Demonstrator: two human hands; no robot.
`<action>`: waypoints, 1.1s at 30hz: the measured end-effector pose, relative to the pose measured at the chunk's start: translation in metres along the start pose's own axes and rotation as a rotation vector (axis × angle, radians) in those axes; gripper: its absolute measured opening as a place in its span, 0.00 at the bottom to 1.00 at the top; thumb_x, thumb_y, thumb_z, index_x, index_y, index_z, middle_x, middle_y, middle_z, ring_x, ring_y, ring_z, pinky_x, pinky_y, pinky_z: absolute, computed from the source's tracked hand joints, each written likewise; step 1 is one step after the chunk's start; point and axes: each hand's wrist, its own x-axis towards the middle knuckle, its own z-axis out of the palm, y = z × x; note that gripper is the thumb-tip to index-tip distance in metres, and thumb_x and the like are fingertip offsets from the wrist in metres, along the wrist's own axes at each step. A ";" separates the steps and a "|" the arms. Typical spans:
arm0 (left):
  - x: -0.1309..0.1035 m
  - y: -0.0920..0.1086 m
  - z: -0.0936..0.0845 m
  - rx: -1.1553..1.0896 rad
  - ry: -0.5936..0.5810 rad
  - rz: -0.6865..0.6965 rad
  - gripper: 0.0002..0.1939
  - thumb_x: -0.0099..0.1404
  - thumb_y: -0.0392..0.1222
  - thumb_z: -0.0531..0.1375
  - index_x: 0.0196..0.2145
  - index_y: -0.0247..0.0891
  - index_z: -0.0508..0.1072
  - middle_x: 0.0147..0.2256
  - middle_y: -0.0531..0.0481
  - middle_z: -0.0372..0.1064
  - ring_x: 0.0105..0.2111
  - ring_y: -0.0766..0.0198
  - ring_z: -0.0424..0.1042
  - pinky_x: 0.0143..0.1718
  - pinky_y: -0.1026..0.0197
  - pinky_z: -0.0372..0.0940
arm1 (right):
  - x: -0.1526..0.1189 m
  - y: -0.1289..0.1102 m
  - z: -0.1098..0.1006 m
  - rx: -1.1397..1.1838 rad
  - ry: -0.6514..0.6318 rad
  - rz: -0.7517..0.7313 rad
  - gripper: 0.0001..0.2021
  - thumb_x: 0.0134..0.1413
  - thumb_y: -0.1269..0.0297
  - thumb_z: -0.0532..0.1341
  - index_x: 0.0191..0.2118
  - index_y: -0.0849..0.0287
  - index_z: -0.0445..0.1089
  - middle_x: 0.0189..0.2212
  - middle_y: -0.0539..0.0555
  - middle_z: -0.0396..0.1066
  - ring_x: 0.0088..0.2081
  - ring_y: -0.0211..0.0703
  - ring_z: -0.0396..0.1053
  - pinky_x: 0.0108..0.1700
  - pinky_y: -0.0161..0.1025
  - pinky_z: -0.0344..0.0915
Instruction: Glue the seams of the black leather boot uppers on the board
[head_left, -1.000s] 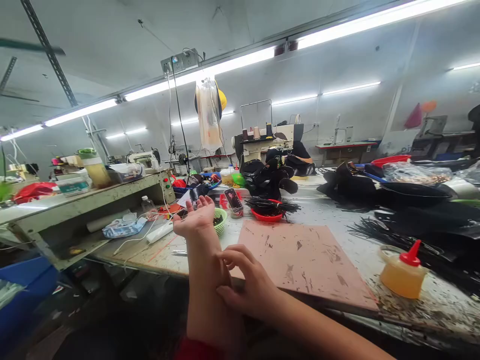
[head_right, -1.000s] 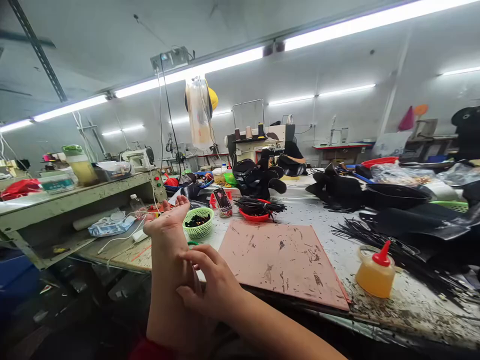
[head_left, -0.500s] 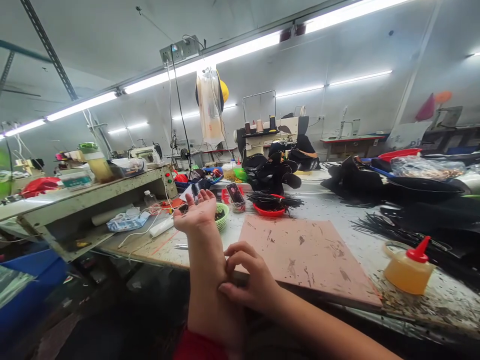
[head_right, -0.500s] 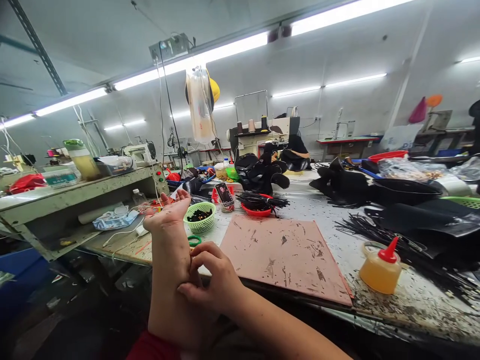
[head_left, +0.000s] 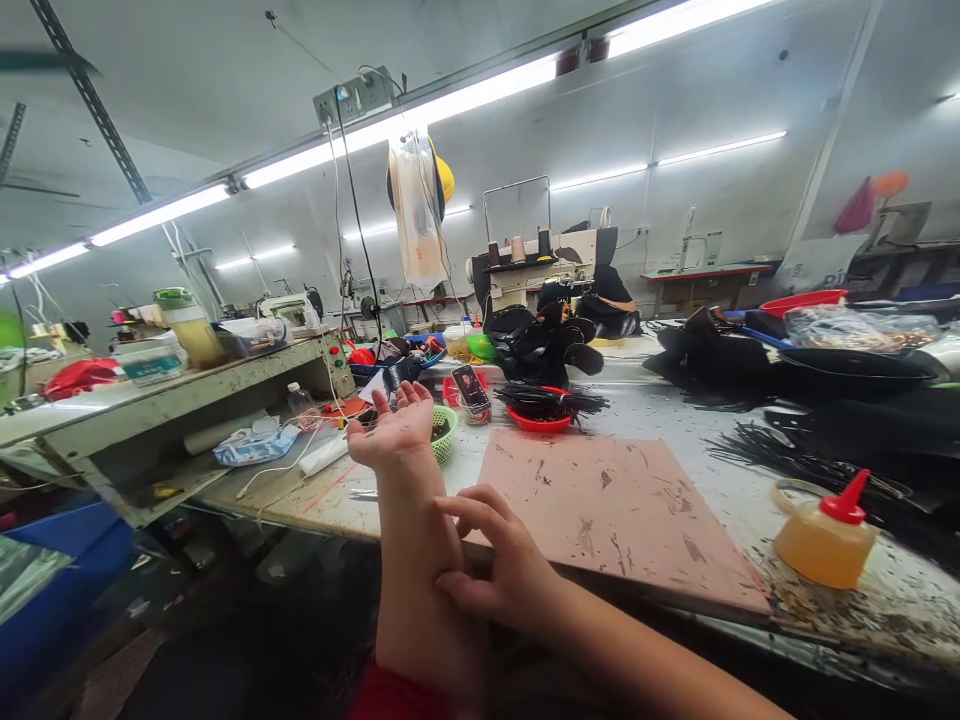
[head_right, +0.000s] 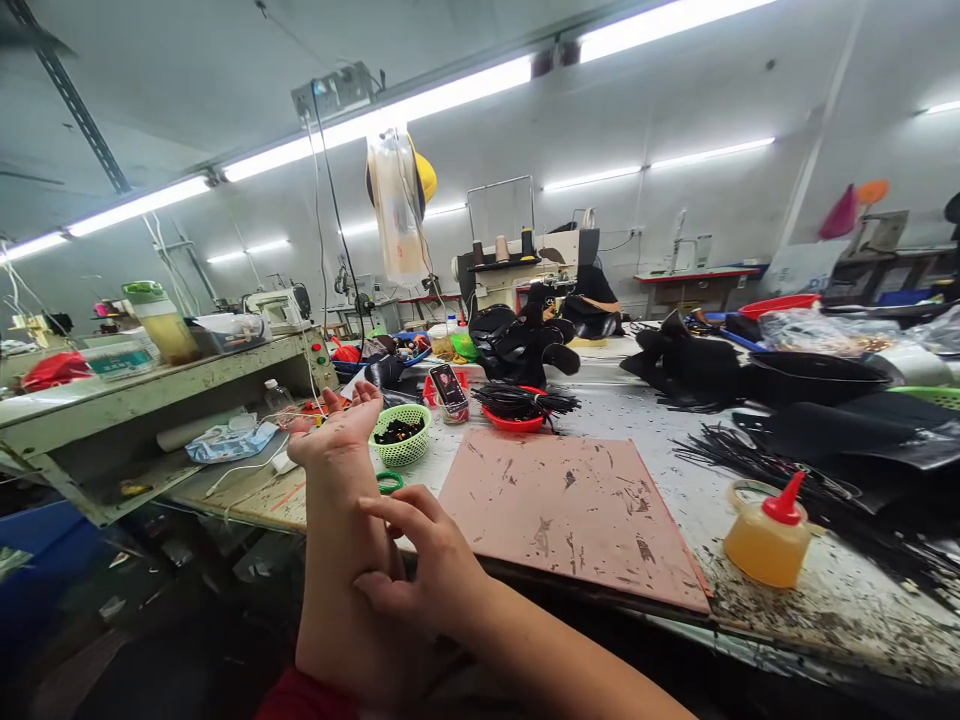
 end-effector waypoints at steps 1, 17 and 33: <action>0.001 0.000 -0.001 -0.007 -0.030 0.000 0.25 0.60 0.61 0.34 0.28 0.43 0.61 0.31 0.43 0.60 0.37 0.51 0.69 0.24 0.51 0.67 | 0.000 0.000 0.000 -0.005 -0.011 -0.002 0.25 0.40 0.72 0.62 0.48 0.53 0.62 0.40 0.53 0.59 0.40 0.40 0.64 0.42 0.39 0.66; -0.027 -0.006 0.027 0.089 0.206 -0.060 0.20 0.58 0.58 0.36 0.34 0.45 0.58 0.35 0.42 0.57 0.38 0.52 0.66 0.28 0.53 0.63 | 0.002 -0.006 -0.005 -0.042 -0.050 0.058 0.14 0.33 0.77 0.60 0.30 0.55 0.64 0.36 0.51 0.56 0.39 0.40 0.63 0.40 0.37 0.65; -0.047 -0.019 0.031 0.123 0.272 0.033 0.17 0.59 0.56 0.41 0.33 0.43 0.59 0.41 0.43 0.56 0.44 0.55 0.61 0.36 0.54 0.62 | 0.009 -0.018 -0.020 -0.250 -0.203 0.273 0.28 0.32 0.74 0.60 0.46 0.50 0.59 0.32 0.47 0.60 0.27 0.36 0.62 0.31 0.36 0.63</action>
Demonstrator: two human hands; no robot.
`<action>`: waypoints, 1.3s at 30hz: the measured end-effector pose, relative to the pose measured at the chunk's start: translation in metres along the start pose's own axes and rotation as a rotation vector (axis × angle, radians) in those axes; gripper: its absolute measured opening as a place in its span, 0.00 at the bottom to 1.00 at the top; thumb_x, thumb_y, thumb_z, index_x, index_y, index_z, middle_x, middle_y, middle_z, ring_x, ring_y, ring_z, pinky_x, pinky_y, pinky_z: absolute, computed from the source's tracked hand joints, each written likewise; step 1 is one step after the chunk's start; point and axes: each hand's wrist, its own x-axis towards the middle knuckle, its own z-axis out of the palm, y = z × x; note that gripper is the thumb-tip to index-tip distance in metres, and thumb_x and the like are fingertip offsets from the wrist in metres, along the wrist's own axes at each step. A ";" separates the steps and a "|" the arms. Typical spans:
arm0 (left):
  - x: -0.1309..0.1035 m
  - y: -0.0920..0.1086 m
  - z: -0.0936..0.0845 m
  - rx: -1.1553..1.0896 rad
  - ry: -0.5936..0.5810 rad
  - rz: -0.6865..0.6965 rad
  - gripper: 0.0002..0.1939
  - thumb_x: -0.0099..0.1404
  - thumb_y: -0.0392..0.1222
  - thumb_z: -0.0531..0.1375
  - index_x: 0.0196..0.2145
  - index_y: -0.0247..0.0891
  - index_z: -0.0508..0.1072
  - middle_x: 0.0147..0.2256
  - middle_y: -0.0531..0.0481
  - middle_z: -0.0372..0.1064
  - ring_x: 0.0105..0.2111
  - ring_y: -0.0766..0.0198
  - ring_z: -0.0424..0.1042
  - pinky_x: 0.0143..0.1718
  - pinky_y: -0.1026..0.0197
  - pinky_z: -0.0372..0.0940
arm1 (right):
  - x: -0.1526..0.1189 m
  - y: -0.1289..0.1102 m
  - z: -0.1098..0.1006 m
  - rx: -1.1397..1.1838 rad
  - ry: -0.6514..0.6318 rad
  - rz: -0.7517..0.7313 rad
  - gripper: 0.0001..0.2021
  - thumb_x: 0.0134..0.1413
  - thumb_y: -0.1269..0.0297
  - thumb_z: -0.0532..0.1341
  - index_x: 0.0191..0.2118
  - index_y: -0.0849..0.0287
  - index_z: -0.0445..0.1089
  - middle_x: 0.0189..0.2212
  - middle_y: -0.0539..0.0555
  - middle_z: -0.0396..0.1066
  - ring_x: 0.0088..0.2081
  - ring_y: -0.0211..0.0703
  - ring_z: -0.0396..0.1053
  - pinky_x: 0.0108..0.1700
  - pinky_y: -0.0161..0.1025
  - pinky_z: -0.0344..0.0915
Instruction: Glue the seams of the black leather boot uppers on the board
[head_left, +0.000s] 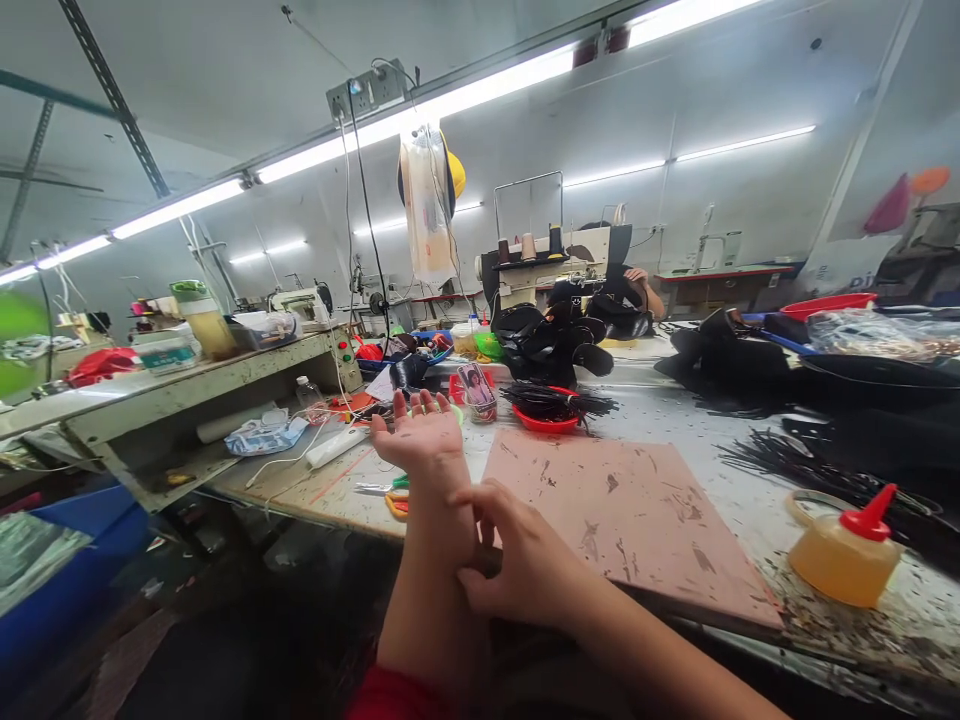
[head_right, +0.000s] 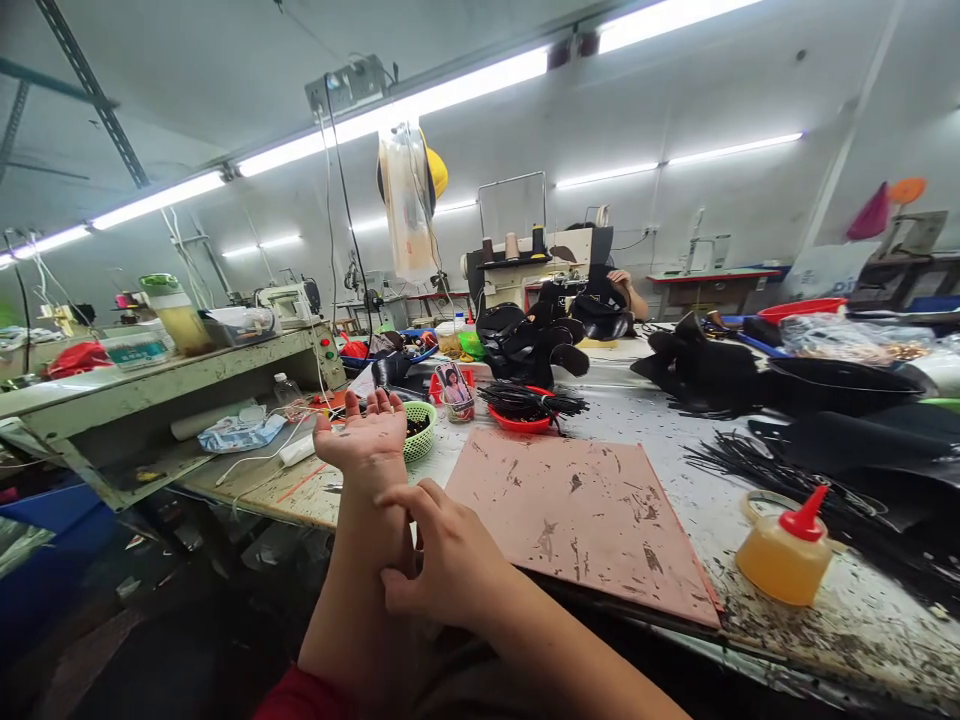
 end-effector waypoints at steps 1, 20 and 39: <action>-0.002 -0.002 -0.001 -0.002 -0.001 0.030 0.17 0.59 0.56 0.41 0.32 0.43 0.60 0.42 0.44 0.55 0.45 0.57 0.61 0.37 0.55 0.62 | 0.001 -0.001 -0.003 -0.040 -0.022 0.011 0.33 0.32 0.73 0.60 0.50 0.48 0.56 0.31 0.46 0.61 0.26 0.36 0.61 0.30 0.35 0.62; -0.002 -0.011 -0.010 -0.012 0.031 0.158 0.16 0.62 0.54 0.43 0.33 0.42 0.62 0.48 0.48 0.55 0.51 0.59 0.57 0.47 0.55 0.57 | -0.003 0.000 -0.004 -0.101 -0.066 0.109 0.28 0.32 0.74 0.60 0.47 0.51 0.61 0.30 0.47 0.64 0.24 0.36 0.61 0.26 0.34 0.60; 0.027 0.008 -0.032 0.021 0.089 0.107 0.18 0.62 0.55 0.38 0.36 0.42 0.58 0.55 0.51 0.48 0.57 0.59 0.50 0.50 0.56 0.57 | -0.001 0.030 0.052 -0.342 -0.058 -0.460 0.40 0.56 0.44 0.42 0.63 0.70 0.28 0.63 0.70 0.33 0.63 0.57 0.28 0.59 0.56 0.46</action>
